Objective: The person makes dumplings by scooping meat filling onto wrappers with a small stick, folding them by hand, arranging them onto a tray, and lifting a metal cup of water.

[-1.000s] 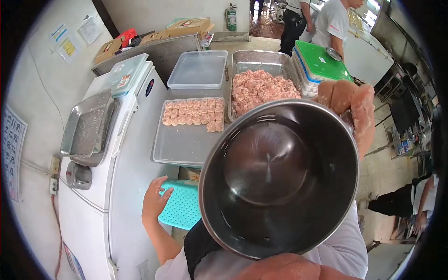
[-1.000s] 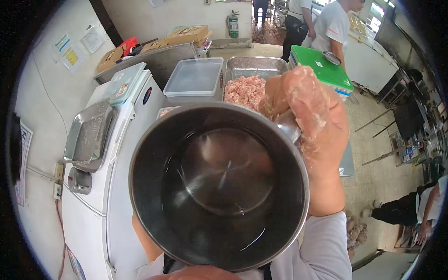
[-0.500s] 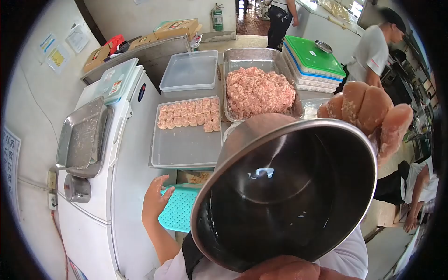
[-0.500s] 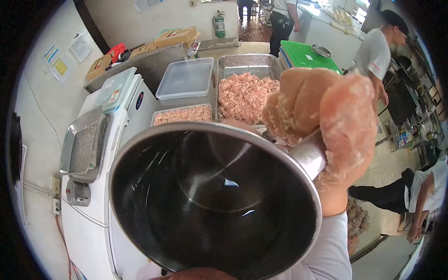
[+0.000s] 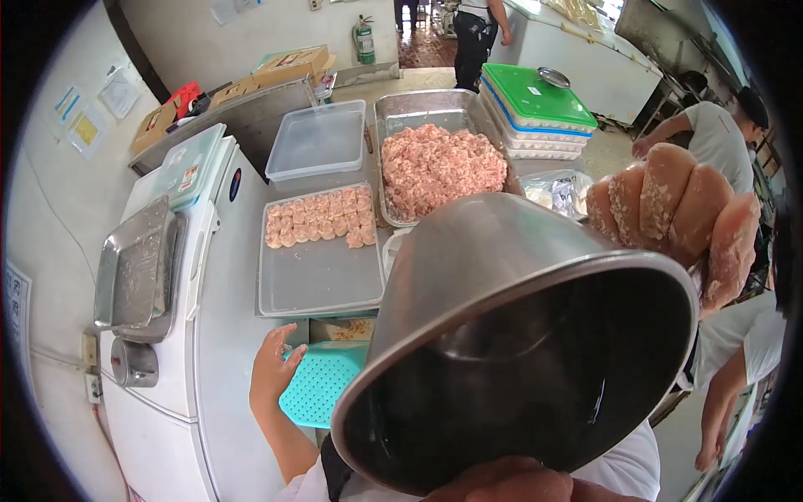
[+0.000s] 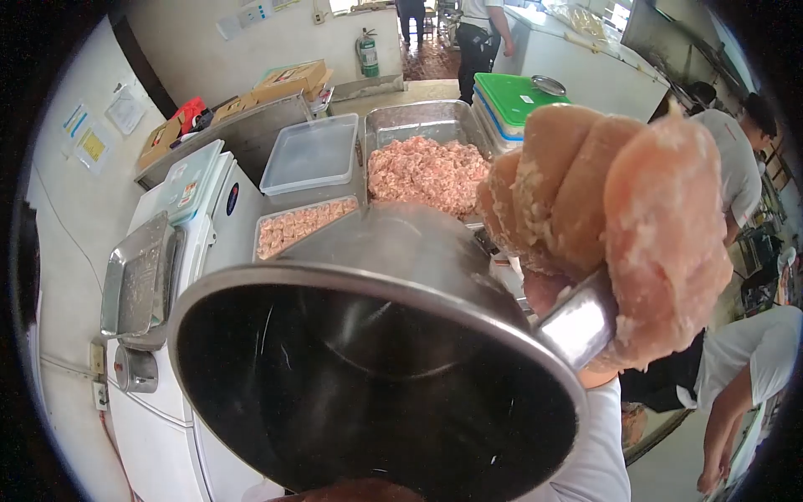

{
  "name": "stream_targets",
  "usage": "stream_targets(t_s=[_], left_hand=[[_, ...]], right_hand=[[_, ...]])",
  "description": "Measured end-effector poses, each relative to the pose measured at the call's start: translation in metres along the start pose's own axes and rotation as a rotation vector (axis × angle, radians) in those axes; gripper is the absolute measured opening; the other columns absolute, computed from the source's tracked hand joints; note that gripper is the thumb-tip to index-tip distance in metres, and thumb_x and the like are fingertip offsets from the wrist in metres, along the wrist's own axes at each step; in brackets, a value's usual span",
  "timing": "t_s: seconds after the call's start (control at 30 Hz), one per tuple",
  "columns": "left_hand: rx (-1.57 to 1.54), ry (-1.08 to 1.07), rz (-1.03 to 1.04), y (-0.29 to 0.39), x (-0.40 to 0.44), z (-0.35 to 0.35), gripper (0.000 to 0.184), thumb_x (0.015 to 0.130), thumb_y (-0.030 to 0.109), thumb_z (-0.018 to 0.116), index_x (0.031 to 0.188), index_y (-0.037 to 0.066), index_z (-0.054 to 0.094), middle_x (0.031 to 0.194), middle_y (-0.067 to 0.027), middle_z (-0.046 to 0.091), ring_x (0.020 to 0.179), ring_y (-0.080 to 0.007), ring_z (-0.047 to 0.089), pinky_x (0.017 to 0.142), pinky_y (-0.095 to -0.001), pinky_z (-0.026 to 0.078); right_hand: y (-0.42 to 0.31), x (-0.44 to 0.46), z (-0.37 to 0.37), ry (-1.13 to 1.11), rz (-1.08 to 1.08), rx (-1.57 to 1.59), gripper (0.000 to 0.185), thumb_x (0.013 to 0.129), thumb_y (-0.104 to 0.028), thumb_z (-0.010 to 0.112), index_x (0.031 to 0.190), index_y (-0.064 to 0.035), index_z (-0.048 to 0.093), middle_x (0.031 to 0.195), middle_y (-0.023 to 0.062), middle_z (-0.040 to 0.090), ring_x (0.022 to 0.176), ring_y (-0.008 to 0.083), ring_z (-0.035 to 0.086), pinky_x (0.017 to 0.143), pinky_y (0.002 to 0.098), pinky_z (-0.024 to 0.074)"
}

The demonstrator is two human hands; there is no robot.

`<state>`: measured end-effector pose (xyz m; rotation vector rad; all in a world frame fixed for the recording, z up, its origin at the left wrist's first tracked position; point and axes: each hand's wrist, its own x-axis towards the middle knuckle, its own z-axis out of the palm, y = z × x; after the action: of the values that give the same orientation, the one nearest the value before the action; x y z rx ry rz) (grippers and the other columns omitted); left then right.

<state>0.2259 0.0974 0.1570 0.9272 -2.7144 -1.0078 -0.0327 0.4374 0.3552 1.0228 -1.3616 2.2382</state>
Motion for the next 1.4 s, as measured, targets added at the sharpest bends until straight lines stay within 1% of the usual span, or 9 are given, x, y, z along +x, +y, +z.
stream_targets(t_s=[0.1, 0.43, 0.73, 0.87, 0.97, 1.07, 1.13, 1.27, 1.4], left_hand=[[0.054, 0.043, 0.122, -0.008, 0.004, 0.006, 0.045, 0.080, 0.020, 0.070, 0.122, 0.010, 0.057, 0.119, -0.0088, 0.058, 0.093, -0.0235, 0.060, 0.074, -0.0328, 0.051], [-0.010, 0.040, 0.043, 0.035, 0.010, 0.018, 0.043, 0.079, 0.021, 0.071, 0.119, 0.007, 0.059, 0.119, -0.0105, 0.059, 0.097, -0.0260, 0.059, 0.079, -0.0329, 0.050], [0.121, 0.064, 0.116, 0.077, 0.044, 0.068, 0.043, 0.079, 0.018, 0.070, 0.119, 0.007, 0.058, 0.118, -0.0128, 0.059, 0.100, -0.0275, 0.059, 0.079, -0.0339, 0.050], [0.109, 0.080, 0.080, 0.112, 0.061, 0.092, 0.043, 0.079, 0.016, 0.070, 0.120, 0.008, 0.058, 0.118, -0.0125, 0.058, 0.102, -0.0277, 0.058, 0.076, -0.0345, 0.051], [0.092, 0.104, 0.000, 0.131, 0.068, 0.110, 0.043, 0.079, 0.017, 0.070, 0.119, 0.007, 0.058, 0.118, -0.0131, 0.058, 0.106, -0.0302, 0.057, 0.082, -0.0375, 0.049], [0.108, 0.139, -0.058, 0.140, 0.069, 0.128, 0.043, 0.078, 0.018, 0.070, 0.118, 0.006, 0.058, 0.118, -0.0143, 0.058, 0.109, -0.0330, 0.055, 0.090, -0.0399, 0.046], [0.105, 0.130, -0.139, 0.162, 0.063, 0.131, 0.043, 0.079, 0.018, 0.069, 0.117, 0.005, 0.058, 0.117, -0.0152, 0.058, 0.111, -0.0345, 0.053, 0.093, -0.0406, 0.043], [0.150, 0.191, -0.145, 0.173, 0.060, 0.147, 0.042, 0.077, 0.018, 0.070, 0.115, 0.004, 0.059, 0.115, -0.0161, 0.059, 0.108, -0.0346, 0.055, 0.091, -0.0402, 0.045], [0.176, 0.242, -0.163, 0.185, 0.069, 0.153, 0.043, 0.075, 0.018, 0.071, 0.114, 0.004, 0.059, 0.112, -0.0164, 0.060, 0.104, -0.0350, 0.056, 0.089, -0.0404, 0.045]], right_hand=[[-0.001, -0.001, -0.003, 0.003, 0.021, 0.024, 0.025, 0.092, -0.026, 0.056, 0.083, -0.0021, 0.054, 0.083, 0.0063, 0.053, 0.075, 0.0122, 0.048, 0.066, 0.0256, 0.0363], [0.016, 0.005, -0.024, -0.016, 0.144, 0.136, 0.020, 0.090, -0.019, 0.059, 0.090, 0.0004, 0.061, 0.091, 0.0079, 0.060, 0.082, 0.0126, 0.055, 0.074, 0.0246, 0.0415], [0.058, 0.039, -0.084, -0.060, 0.439, 0.295, 0.019, 0.089, -0.014, 0.062, 0.097, 0.0026, 0.067, 0.098, 0.0093, 0.067, 0.089, 0.0129, 0.061, 0.081, 0.0236, 0.0462], [0.106, 0.061, -0.143, -0.124, 0.543, 0.223, 0.016, 0.089, -0.017, 0.064, 0.087, -0.0018, 0.068, 0.085, 0.0004, 0.064, 0.078, 0.0069, 0.055, 0.073, 0.0220, 0.0414], [0.140, 0.084, -0.177, 0.059, 0.625, 0.016, 0.018, 0.090, -0.019, 0.065, 0.079, -0.0051, 0.066, 0.081, -0.0014, 0.062, 0.076, 0.0066, 0.053, 0.074, 0.0230, 0.0404], [0.180, 0.125, -0.208, 0.211, 0.614, -0.068, 0.019, 0.089, -0.021, 0.067, 0.077, -0.0069, 0.066, 0.079, -0.0022, 0.061, 0.072, 0.0062, 0.052, 0.068, 0.0232, 0.0410], [0.212, 0.155, -0.227, 0.247, 0.552, -0.003, 0.021, 0.089, -0.021, 0.067, 0.071, -0.0103, 0.062, 0.071, -0.0042, 0.056, 0.063, 0.0050, 0.048, 0.056, 0.0213, 0.0382], [0.305, 0.206, -0.269, 0.325, 0.433, 0.074, 0.026, 0.089, -0.021, 0.067, 0.066, -0.0133, 0.057, 0.056, -0.0072, 0.045, 0.046, 0.0037, 0.037, 0.043, 0.0219, 0.0274], [0.385, 0.236, -0.300, 0.376, 0.427, 0.072, 0.023, 0.088, -0.019, 0.066, 0.067, -0.0126, 0.058, 0.054, -0.0080, 0.041, 0.044, 0.0036, 0.033, 0.041, 0.0224, 0.0243]])
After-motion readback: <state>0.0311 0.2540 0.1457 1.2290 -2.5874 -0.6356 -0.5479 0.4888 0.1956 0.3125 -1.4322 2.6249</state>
